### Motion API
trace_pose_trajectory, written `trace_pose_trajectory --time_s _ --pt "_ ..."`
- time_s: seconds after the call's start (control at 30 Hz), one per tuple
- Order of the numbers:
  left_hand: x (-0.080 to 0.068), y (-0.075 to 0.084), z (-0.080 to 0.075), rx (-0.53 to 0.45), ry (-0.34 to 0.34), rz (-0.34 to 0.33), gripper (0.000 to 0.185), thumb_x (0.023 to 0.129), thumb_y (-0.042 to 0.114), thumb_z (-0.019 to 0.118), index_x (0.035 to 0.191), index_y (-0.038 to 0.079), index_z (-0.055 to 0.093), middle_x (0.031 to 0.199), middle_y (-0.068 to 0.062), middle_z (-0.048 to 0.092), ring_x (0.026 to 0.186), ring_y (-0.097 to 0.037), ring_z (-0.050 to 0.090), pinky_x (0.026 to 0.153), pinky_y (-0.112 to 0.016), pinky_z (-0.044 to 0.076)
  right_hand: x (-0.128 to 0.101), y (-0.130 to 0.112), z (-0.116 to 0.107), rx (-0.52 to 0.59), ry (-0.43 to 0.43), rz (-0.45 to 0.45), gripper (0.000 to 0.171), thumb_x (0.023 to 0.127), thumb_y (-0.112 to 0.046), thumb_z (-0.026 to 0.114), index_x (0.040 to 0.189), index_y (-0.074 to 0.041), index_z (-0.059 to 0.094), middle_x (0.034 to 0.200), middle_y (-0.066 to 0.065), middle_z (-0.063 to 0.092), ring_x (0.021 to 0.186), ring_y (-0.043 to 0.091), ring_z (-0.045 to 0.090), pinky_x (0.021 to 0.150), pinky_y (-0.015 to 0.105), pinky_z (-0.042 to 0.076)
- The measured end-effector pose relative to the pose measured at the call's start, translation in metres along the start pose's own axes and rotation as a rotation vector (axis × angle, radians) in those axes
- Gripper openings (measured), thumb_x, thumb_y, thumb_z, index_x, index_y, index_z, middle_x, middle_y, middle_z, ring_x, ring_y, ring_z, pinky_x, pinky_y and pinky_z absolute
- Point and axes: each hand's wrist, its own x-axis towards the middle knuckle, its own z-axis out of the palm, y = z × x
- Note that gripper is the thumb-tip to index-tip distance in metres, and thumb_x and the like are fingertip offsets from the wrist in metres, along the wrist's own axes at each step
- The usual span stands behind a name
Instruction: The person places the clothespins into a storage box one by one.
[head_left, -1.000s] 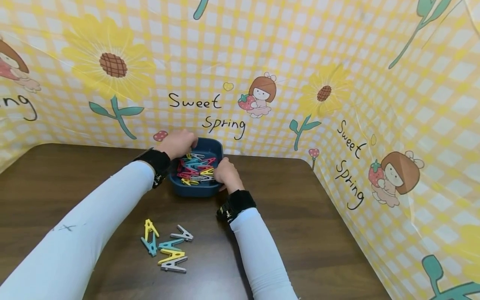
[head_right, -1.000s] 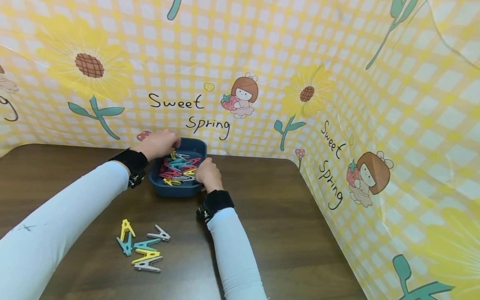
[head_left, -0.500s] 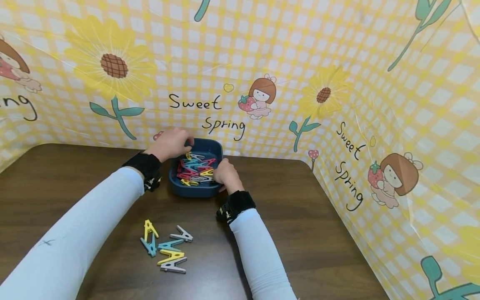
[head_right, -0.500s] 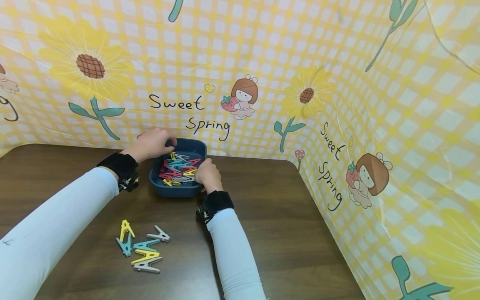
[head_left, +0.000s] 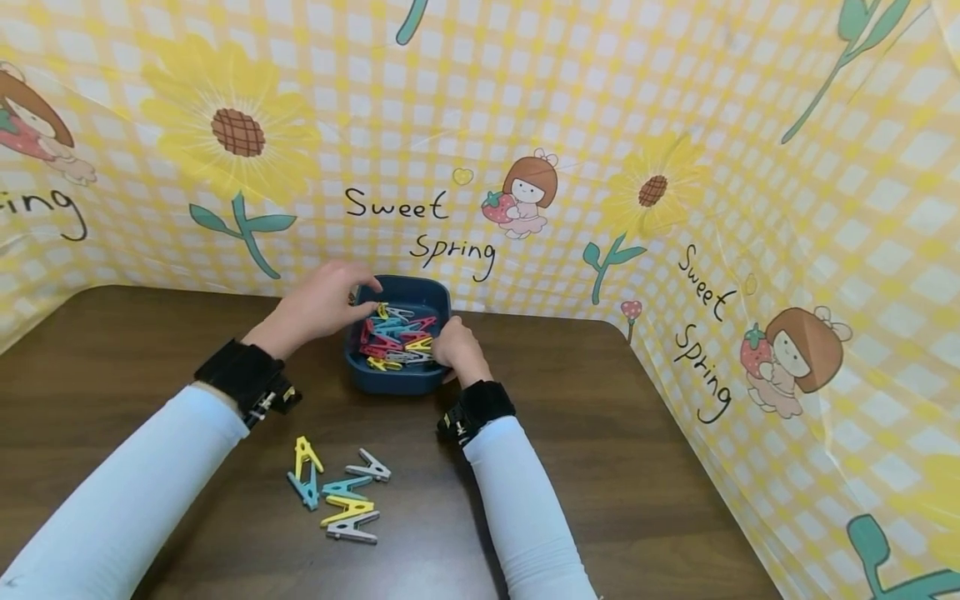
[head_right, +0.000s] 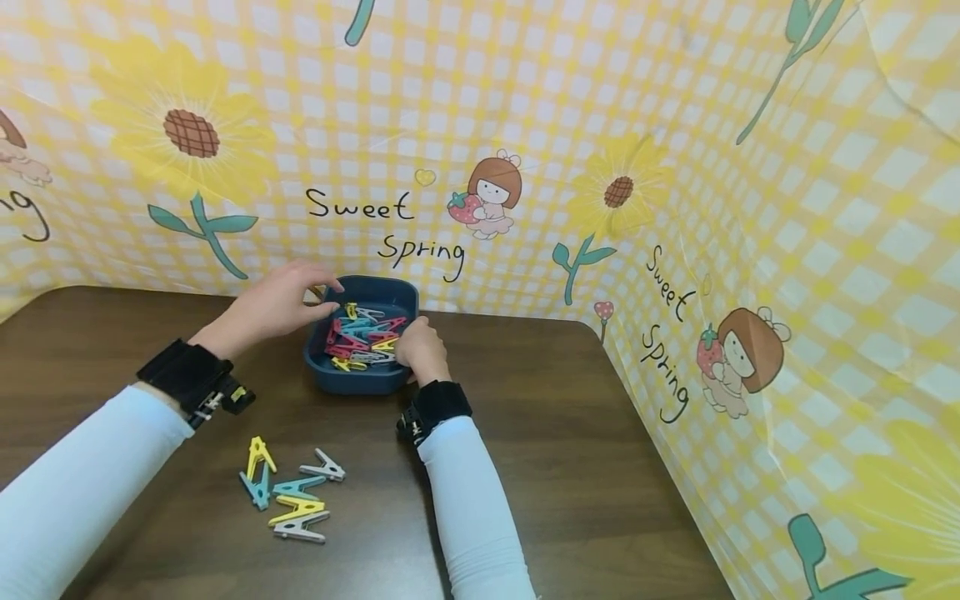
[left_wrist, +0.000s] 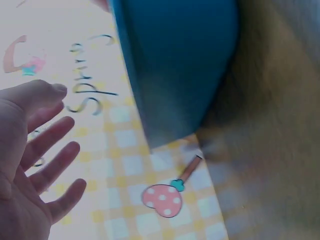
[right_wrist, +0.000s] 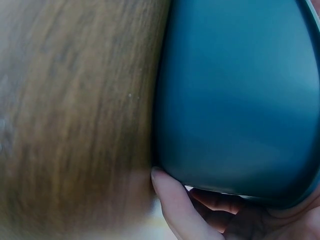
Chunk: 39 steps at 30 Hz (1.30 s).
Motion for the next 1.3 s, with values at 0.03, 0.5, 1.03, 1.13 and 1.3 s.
trace_pose_trajectory --time_s 0.03,0.5,1.03,1.13,1.3 --pt "-0.005 0.003 -0.002 -0.009 0.006 -0.002 0.028 0.101 0.021 0.078 0.125 0.008 0.078 0.128 -0.018 0.077 0.109 -0.035 0.068 0.095 -0.056 0.057 -0.003 0.000 0.000 0.002 0.010 -0.006 0.067 0.113 -0.017 0.054 0.171 -0.008 0.022 0.163 0.029 0.048 0.100 0.040 0.075 0.061 0.048 0.067" --pt "-0.061 0.051 -0.031 -0.094 -0.197 0.255 0.027 0.097 0.020 0.083 0.124 0.017 0.080 0.128 -0.003 0.078 0.125 -0.029 0.069 0.108 -0.056 0.057 -0.028 -0.006 -0.009 0.002 0.020 -0.075 0.067 0.114 -0.017 0.053 0.172 -0.008 0.020 0.162 0.029 0.048 0.110 0.041 0.073 0.063 0.044 0.067" --pt "-0.090 0.068 0.009 -0.224 -0.667 0.178 0.022 0.097 0.015 0.082 0.119 0.021 0.080 0.118 0.004 0.078 0.112 -0.019 0.069 0.100 -0.044 0.063 0.008 0.008 0.003 -0.013 0.014 -0.034 0.069 0.112 -0.019 0.054 0.172 -0.010 0.020 0.164 0.027 0.047 0.102 0.038 0.075 0.061 0.046 0.067" --pt "-0.093 0.069 0.016 -0.229 -0.690 0.164 0.019 0.096 0.014 0.083 0.114 0.022 0.082 0.113 0.005 0.078 0.104 -0.014 0.068 0.094 -0.035 0.062 0.013 0.010 0.005 -0.013 -0.002 -0.022 0.070 0.112 -0.019 0.054 0.172 -0.010 0.019 0.164 0.027 0.047 0.102 0.037 0.075 0.061 0.046 0.067" --pt "-0.093 0.071 0.024 -0.257 -0.726 0.181 0.017 0.096 0.013 0.083 0.109 0.025 0.084 0.107 0.009 0.079 0.094 -0.008 0.065 0.087 -0.025 0.059 -0.014 0.001 -0.005 0.011 -0.015 -0.039 0.068 0.113 -0.016 0.053 0.172 -0.008 0.019 0.164 0.028 0.046 0.113 0.041 0.073 0.066 0.048 0.068"
